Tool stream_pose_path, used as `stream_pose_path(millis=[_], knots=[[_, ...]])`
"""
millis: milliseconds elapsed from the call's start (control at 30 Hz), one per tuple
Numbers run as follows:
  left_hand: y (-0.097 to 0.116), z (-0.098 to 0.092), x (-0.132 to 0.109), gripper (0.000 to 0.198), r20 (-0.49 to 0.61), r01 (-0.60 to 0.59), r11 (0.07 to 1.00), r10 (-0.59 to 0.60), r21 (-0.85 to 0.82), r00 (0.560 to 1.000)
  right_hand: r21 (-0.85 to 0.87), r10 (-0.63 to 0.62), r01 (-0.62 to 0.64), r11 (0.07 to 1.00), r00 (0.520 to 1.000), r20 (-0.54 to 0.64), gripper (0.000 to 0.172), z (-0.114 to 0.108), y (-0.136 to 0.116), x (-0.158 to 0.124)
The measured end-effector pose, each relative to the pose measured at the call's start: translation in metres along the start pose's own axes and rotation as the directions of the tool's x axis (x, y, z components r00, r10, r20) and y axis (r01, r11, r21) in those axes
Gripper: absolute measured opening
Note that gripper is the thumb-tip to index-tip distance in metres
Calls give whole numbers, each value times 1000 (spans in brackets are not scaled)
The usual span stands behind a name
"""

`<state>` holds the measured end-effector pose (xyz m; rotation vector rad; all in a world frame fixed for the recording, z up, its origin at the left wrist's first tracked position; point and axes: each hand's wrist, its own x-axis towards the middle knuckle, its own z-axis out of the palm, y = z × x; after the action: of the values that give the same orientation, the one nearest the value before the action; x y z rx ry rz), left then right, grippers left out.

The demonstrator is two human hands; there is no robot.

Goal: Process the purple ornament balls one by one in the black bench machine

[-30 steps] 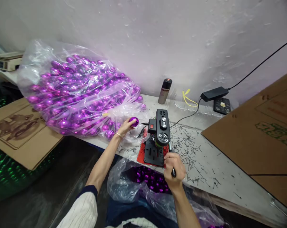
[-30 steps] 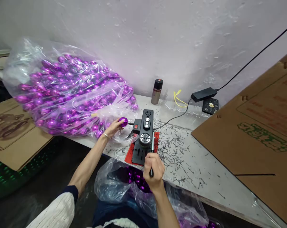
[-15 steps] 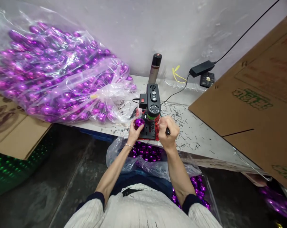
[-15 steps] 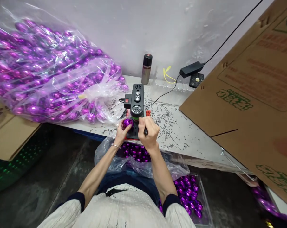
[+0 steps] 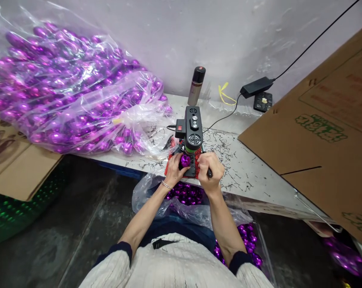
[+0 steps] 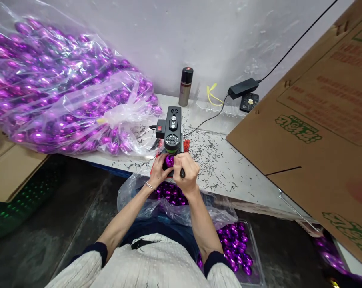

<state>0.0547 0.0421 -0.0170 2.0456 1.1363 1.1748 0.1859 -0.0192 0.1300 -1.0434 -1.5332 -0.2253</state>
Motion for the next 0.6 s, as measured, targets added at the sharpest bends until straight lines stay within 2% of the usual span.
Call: stream_pose_path(millis=[433,600], knots=[[5,3,7,64,13,15,999,-15,-47,1000,-24,-1,2,1000,1000,25,23,-1,4,-12],[7,3,5,61,9,26,998,-26,-60,1000,-6,-27,27,1000,1000,12,23,4,11,-27]])
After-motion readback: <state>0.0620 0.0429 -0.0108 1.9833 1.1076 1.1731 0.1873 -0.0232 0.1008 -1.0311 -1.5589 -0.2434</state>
